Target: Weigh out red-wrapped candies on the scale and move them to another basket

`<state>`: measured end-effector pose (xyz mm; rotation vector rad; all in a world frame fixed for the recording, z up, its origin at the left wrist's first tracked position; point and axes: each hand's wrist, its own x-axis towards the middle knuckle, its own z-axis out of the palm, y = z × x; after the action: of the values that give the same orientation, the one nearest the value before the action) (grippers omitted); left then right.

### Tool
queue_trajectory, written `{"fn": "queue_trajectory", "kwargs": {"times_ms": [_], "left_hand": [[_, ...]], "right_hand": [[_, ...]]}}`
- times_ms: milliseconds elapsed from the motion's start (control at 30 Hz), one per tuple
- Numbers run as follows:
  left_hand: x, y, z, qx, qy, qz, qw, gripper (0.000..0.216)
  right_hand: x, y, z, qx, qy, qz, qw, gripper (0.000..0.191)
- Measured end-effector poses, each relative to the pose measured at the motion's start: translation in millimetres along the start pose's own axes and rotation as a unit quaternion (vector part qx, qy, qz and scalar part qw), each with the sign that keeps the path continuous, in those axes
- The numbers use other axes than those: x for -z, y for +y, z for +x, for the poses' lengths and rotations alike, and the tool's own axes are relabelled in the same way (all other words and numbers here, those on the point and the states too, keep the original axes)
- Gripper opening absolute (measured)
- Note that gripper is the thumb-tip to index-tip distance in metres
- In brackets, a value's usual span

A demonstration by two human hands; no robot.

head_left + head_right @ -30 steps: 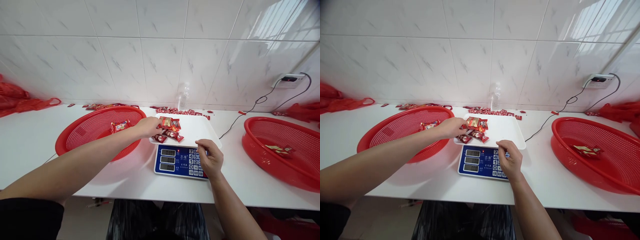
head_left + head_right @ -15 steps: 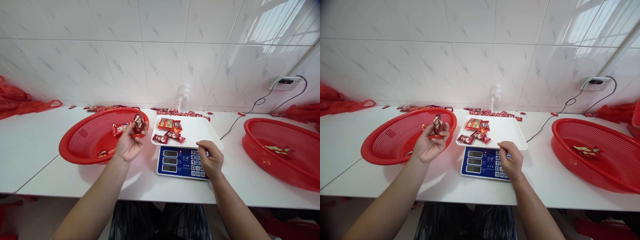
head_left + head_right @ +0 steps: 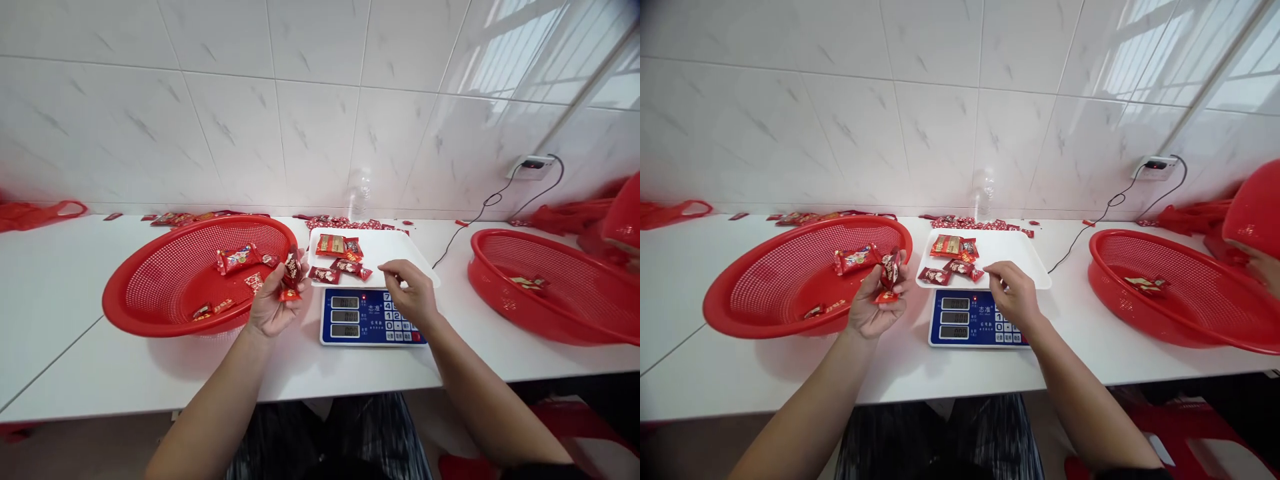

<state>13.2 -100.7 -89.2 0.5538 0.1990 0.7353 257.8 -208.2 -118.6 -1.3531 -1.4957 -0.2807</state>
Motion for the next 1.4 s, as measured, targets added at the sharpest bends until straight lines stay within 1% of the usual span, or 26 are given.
{"fn": "queue_trajectory", "kwargs": {"times_ms": [133, 233, 367, 467, 567, 633, 700, 800, 900, 1000, 1100, 1167, 1300, 1400], "left_hand": [[8.1, 8.7, 1.9, -0.035, 0.006, 0.044, 0.998, 0.022], [11.9, 17.7, 4.2, -0.069, 0.014, 0.043, 0.997, 0.018], [16.1, 17.9, 5.3, -0.098, 0.014, 0.063, 0.993, 0.021], [18.0, 9.8, 5.3, -0.088, 0.011, 0.077, 0.993, 0.026], [18.8, 3.1, 4.9, -0.075, 0.022, 0.086, 0.993, 0.027], [18.7, 1.4, 4.4, -0.075, 0.029, 0.09, 0.993, 0.026], [18.3, 1.2, 4.1, -0.073, 0.034, 0.093, 0.992, 0.025], [17.7, 1.4, 4.3, -0.065, 0.038, 0.094, 0.993, 0.022], [17.3, 0.3, 5.1, -0.051, 0.038, 0.088, 0.994, 0.024], [17.0, -1.6, 5.6, -0.045, 0.04, 0.091, 0.994, 0.025], [17.4, -3.2, 6.1, -0.044, 0.047, 0.094, 0.994, 0.024], [18.1, -3.9, 6.8, -0.047, 0.053, 0.092, 0.993, 0.023], [19.4, -4.6, 7.7, -0.055, 0.057, 0.095, 0.992, 0.027], [19.9, -4.7, 7.4, -0.05, 0.054, 0.1, 0.992, 0.027]], "right_hand": [[-2.7, 9.4, 31.4, -0.022, -0.101, -0.067, 0.992, 0.023], [-13.8, 14.8, 60.5, -0.04, -0.184, -0.109, 0.976, 0.027], [-43.0, 15.6, 94.5, -0.068, -0.304, -0.114, 0.943, 0.035], [-67.6, 15.4, 109.4, -0.081, -0.351, -0.119, 0.925, 0.042], [-83.2, 14.7, 114.9, -0.097, -0.372, -0.124, 0.915, 0.043], [-85.3, 13.2, 115.4, -0.102, -0.382, -0.12, 0.911, 0.042], [-80.9, 11.7, 115.3, -0.098, -0.388, -0.108, 0.91, 0.042], [-66.9, 13.1, 116.4, -0.098, -0.383, -0.097, 0.913, 0.04], [-52.5, 22.3, 118.1, -0.117, -0.368, -0.109, 0.916, 0.039], [-44.5, 35.3, 117.5, -0.144, -0.357, -0.13, 0.914, 0.04], [-44.7, 43.2, 114.3, -0.163, -0.355, -0.141, 0.91, 0.038], [-47.4, 43.2, 112.3, -0.162, -0.356, -0.136, 0.91, 0.036], [-50.4, 35.1, 111.6, -0.131, -0.364, -0.108, 0.916, 0.035], [-46.8, 28.5, 112.6, -0.115, -0.359, -0.111, 0.919, 0.036]]}}
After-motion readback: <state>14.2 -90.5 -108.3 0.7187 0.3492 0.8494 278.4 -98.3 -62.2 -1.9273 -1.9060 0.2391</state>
